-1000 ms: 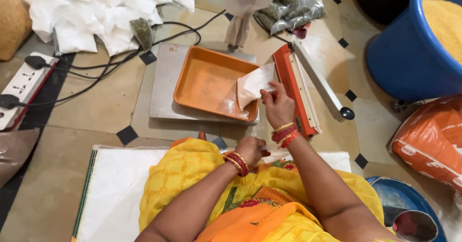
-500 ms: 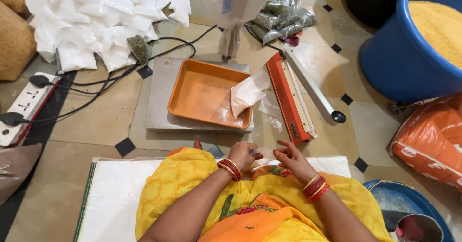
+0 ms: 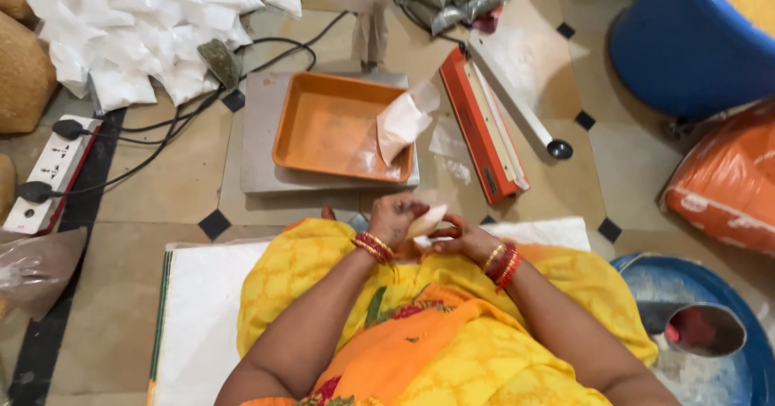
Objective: The person fills plastic bags with white powder using a metal cup, weighs them on a digital scale, and seals the bags with an impulse sealer.
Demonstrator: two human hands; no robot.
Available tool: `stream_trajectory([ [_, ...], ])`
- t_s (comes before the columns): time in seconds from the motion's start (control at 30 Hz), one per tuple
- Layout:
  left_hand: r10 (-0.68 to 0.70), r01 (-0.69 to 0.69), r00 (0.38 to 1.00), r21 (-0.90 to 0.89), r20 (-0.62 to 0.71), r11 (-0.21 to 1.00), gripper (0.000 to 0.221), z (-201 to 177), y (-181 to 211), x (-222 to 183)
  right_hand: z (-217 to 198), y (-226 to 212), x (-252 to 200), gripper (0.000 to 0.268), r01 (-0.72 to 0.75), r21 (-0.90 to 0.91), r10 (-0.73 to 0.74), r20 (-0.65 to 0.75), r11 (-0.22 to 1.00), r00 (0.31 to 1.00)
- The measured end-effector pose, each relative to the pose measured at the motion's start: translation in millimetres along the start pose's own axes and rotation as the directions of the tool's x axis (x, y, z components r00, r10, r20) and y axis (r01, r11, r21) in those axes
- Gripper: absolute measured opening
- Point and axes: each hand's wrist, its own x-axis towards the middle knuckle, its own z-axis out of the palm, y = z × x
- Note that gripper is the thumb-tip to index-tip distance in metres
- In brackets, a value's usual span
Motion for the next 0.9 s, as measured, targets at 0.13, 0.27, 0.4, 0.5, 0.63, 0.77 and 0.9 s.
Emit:
stream_trajectory([
  [0.13,0.081,-0.095,0.993,-0.170,-0.084,0.981,0.011,-2,43,-9,25,14,14,0.072,0.154,0.298,-0.174,0.045,0.942,0.984],
  [0.27,0.101,-0.145,0.981,-0.285,-0.164,0.947,0.011,19,44,-6,49,-2,-6,0.063,0.078,0.694,-0.209,0.105,0.715,0.972],
  [0.4,0.118,-0.134,0.991,-0.551,-0.064,0.823,0.009,31,61,-6,25,32,13,0.051,0.131,0.814,-0.387,0.122,0.565,0.914],
  [0.5,0.161,-0.167,0.986,-0.390,-0.047,0.906,0.008,19,87,-5,21,9,-4,0.059,0.179,0.812,-0.458,0.119,0.555,0.881],
  [0.63,0.243,-0.255,0.967,-0.275,-0.076,0.927,0.033,-13,120,23,4,-16,-7,0.056,0.159,0.864,-0.517,0.130,0.477,0.846],
  [0.77,0.131,-0.142,0.980,-0.065,-0.147,0.988,0.039,-36,163,56,-6,-39,-6,0.050,0.254,0.851,-0.560,0.056,0.460,0.826],
  [0.9,0.323,-0.173,0.941,0.682,-0.098,0.710,0.044,-52,98,115,-19,-43,-5,0.042,0.298,0.865,-0.565,-0.021,0.403,0.824],
])
